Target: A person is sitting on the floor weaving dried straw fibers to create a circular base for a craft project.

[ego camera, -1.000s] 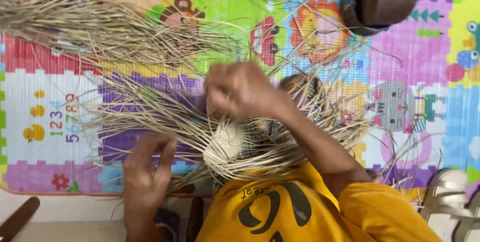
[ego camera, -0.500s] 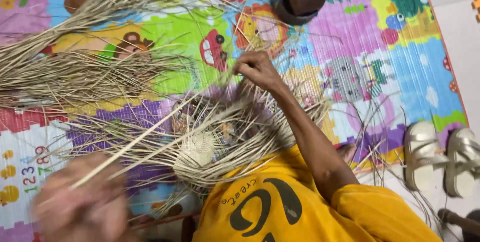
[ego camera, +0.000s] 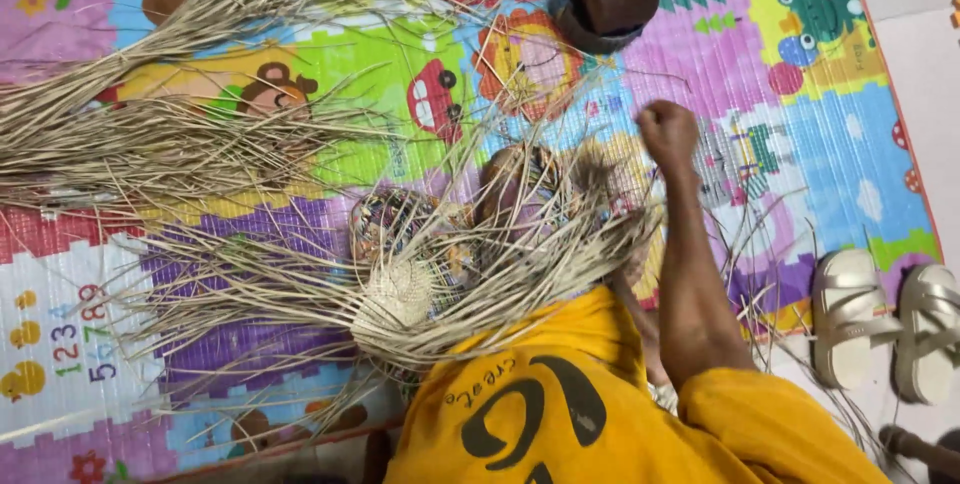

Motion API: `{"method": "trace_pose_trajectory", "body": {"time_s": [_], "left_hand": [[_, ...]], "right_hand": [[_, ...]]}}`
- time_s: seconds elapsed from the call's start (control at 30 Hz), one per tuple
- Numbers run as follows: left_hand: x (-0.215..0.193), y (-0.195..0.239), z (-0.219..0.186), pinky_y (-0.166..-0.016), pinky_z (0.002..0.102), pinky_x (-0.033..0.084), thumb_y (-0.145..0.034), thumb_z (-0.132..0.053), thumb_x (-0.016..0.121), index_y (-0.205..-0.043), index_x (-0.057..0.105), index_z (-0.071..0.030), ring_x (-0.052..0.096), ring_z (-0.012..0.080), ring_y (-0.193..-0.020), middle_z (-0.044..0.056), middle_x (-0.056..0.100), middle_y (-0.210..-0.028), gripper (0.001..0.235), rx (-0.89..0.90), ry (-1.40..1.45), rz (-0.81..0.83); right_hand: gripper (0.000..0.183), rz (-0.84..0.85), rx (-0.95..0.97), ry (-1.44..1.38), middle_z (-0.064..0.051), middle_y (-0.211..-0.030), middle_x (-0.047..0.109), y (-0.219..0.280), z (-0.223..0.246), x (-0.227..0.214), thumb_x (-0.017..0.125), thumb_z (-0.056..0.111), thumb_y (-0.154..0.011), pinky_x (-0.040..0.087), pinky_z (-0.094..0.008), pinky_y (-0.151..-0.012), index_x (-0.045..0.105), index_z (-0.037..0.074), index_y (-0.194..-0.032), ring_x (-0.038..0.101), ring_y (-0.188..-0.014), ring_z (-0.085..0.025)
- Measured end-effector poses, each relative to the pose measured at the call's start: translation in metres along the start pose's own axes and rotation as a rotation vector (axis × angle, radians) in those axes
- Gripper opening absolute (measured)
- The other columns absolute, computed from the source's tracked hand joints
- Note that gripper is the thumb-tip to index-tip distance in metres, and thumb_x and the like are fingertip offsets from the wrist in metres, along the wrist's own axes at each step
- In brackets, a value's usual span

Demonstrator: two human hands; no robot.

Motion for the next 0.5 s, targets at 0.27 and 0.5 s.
{"method": "trace_pose_trajectory", "body": {"time_s": [0.27,0.5], "left_hand": [[0.093,-0.019,0.149,-0.078,0.027,0.058,-0.107,-0.017,0.06,-0.11,0.065,-0.014,0.066,0.01,-0.09,0.001,0.068,-0.105,0.007,-0.004,-0.074,-0.179],[0.161,-0.02,0.195,-0.052,0.019,0.049,-0.106,-0.023,0.058,-0.092,0.067,0.003,0.063,0.0105,-0.063,0.009,0.064,-0.071,0.031,-0.261,-0.395,0.114]], "right_hand": [[0.04,-0.023,-0.519,-0.43,-0.01,-0.125,0.064,0.014,0.258,0.039,0.067,-0.013,-0.092,0.062,-0.022,-0.072,0.066,0.015,-0.121,0.064,-0.092,-0.018],[0.032,0.179,-0.921,-0.515,-0.011,-0.107,0.074,0.082,0.317,0.065,0.059,0.014,-0.103,0.047,-0.049,-0.101,0.065,0.016,-0.135,0.065,-0.102,-0.027]]}}
Point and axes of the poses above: each hand's wrist, its own y-axis away from the middle knuckle, its own x-axis out of the palm, z = x × y, the point moved 2 cm from there along -y, towards the middle knuckle
